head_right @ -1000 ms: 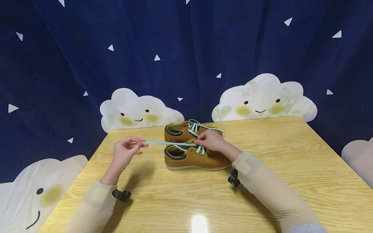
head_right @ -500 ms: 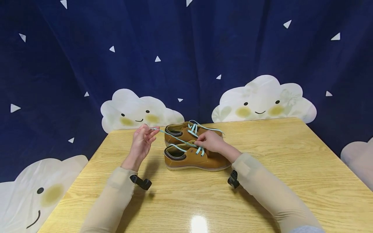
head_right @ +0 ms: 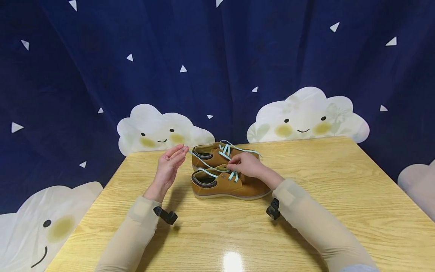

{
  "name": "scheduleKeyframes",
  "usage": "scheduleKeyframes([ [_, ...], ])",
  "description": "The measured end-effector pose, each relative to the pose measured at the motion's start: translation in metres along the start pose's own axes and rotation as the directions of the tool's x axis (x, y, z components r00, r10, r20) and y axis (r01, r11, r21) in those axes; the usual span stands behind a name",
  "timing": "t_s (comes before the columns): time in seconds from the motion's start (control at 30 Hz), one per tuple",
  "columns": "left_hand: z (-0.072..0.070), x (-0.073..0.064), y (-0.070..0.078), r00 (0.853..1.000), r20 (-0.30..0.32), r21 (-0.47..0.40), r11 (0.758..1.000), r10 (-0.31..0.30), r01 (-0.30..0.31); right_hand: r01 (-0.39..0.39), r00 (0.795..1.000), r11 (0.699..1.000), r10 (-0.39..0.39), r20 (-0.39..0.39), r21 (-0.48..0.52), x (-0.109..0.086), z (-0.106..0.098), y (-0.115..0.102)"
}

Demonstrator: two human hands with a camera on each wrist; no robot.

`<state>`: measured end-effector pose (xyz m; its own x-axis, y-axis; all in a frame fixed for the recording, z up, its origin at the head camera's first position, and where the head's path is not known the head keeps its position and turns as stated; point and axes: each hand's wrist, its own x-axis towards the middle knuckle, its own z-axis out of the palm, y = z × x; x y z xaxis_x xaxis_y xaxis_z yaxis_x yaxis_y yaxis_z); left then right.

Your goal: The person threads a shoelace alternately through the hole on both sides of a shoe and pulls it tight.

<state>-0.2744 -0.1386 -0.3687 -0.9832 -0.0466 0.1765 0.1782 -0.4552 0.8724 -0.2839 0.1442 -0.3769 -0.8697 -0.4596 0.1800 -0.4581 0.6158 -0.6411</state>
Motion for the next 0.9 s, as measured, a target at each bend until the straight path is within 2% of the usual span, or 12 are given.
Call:
scheduleKeyframes([
  [0.2, -0.004, -0.004, 0.005, 0.998, -0.033, 0.055, 0.997, 0.056, -0.054, -0.018, 0.997, 0.998, 0.022, -0.079, 0.059, -0.006, -0.014, -0.002],
  [0.33, -0.007, -0.006, 0.009, 0.997, -0.012, 0.057, 0.996, 0.070, -0.069, -0.008, 0.995, 0.996, 0.017, -0.101, 0.089, -0.014, -0.017, -0.006],
  [0.47, -0.009, -0.009, 0.009, 0.998, 0.032, 0.026, 0.998, 0.049, -0.050, 0.042, 0.996, 0.995, -0.035, -0.083, 0.088, -0.023, -0.009, -0.013],
  [0.57, -0.008, -0.009, 0.007, 0.998, 0.041, 0.008, 0.999, 0.040, -0.040, 0.079, 0.994, 0.995, -0.074, -0.076, 0.060, -0.029, 0.001, -0.016],
  [0.73, -0.009, -0.009, 0.005, 0.999, 0.000, 0.017, 0.999, 0.041, -0.041, 0.089, 0.992, 0.995, -0.085, -0.093, 0.037, -0.033, 0.014, -0.016],
  [0.9, -0.012, -0.010, 0.002, 0.999, -0.035, 0.017, 0.999, 0.032, -0.032, 0.064, 0.994, 0.996, -0.059, -0.088, 0.058, -0.034, 0.018, -0.012],
])
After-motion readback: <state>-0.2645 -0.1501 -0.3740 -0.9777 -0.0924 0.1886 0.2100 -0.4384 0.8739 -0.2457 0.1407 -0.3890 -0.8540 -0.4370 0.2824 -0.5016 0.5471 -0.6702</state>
